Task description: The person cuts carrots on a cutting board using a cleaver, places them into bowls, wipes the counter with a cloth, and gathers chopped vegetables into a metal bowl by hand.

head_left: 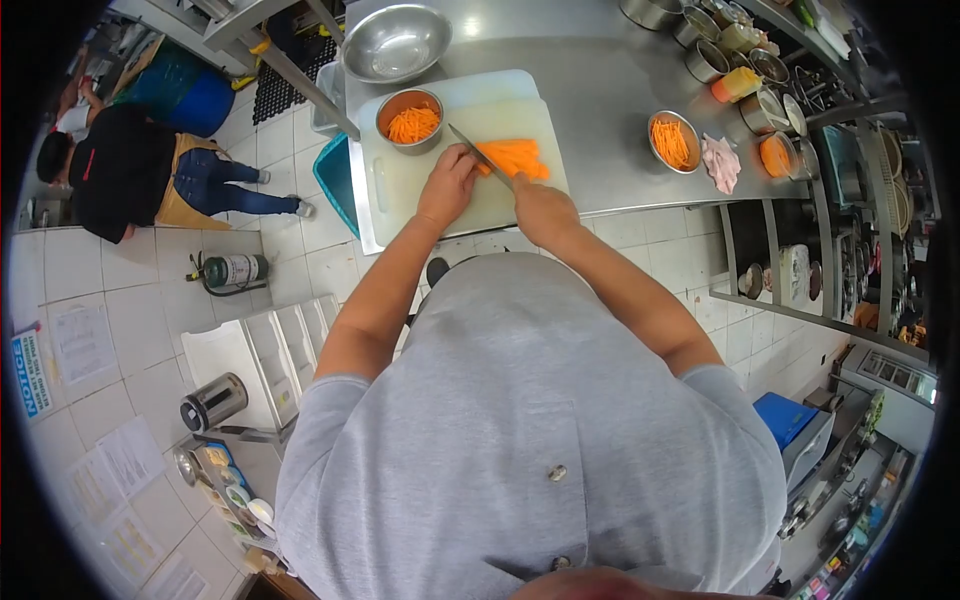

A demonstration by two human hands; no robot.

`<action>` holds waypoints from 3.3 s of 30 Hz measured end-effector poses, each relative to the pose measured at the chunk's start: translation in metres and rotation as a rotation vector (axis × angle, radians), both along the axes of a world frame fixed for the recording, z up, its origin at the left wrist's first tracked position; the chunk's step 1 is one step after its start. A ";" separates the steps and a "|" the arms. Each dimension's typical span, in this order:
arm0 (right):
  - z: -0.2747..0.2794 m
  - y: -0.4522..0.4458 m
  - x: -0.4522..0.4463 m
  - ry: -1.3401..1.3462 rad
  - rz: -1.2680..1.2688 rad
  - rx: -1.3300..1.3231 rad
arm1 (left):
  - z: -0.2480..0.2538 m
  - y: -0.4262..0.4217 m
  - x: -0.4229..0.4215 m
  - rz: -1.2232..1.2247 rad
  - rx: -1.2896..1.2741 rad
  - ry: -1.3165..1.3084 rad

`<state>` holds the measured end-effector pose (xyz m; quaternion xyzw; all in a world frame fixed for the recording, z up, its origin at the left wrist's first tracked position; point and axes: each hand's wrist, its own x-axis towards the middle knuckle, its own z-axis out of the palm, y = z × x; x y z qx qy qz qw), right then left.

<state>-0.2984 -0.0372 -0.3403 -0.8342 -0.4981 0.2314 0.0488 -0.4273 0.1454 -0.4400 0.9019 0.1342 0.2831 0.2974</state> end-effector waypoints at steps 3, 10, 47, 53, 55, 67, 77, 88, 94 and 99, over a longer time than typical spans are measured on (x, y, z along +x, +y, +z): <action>-0.002 0.000 0.002 0.000 -0.034 0.002 | -0.001 -0.002 0.001 0.039 0.000 -0.017; -0.009 -0.007 0.007 0.017 -0.008 0.074 | -0.001 -0.004 0.003 0.009 0.038 0.015; 0.009 0.007 0.003 0.028 -0.058 -0.058 | 0.003 0.003 -0.002 0.036 -0.068 0.046; -0.001 0.009 0.001 -0.010 -0.048 -0.078 | 0.009 0.002 -0.002 0.038 -0.043 0.023; 0.004 0.012 0.005 -0.012 -0.047 -0.077 | 0.010 0.004 0.000 0.030 -0.035 0.010; -0.001 0.007 0.004 0.007 -0.042 -0.054 | 0.010 0.002 -0.001 -0.013 0.020 -0.025; 0.001 0.005 0.007 0.026 -0.045 -0.019 | 0.008 0.003 0.001 0.045 0.033 0.022; -0.008 0.004 0.003 -0.003 -0.055 -0.002 | 0.008 0.004 -0.001 0.036 -0.010 0.053; -0.002 0.005 -0.002 -0.012 -0.046 -0.006 | 0.003 0.005 -0.001 0.037 0.008 0.038; -0.003 0.006 -0.005 -0.045 -0.025 -0.006 | 0.005 0.006 -0.002 0.011 0.011 0.046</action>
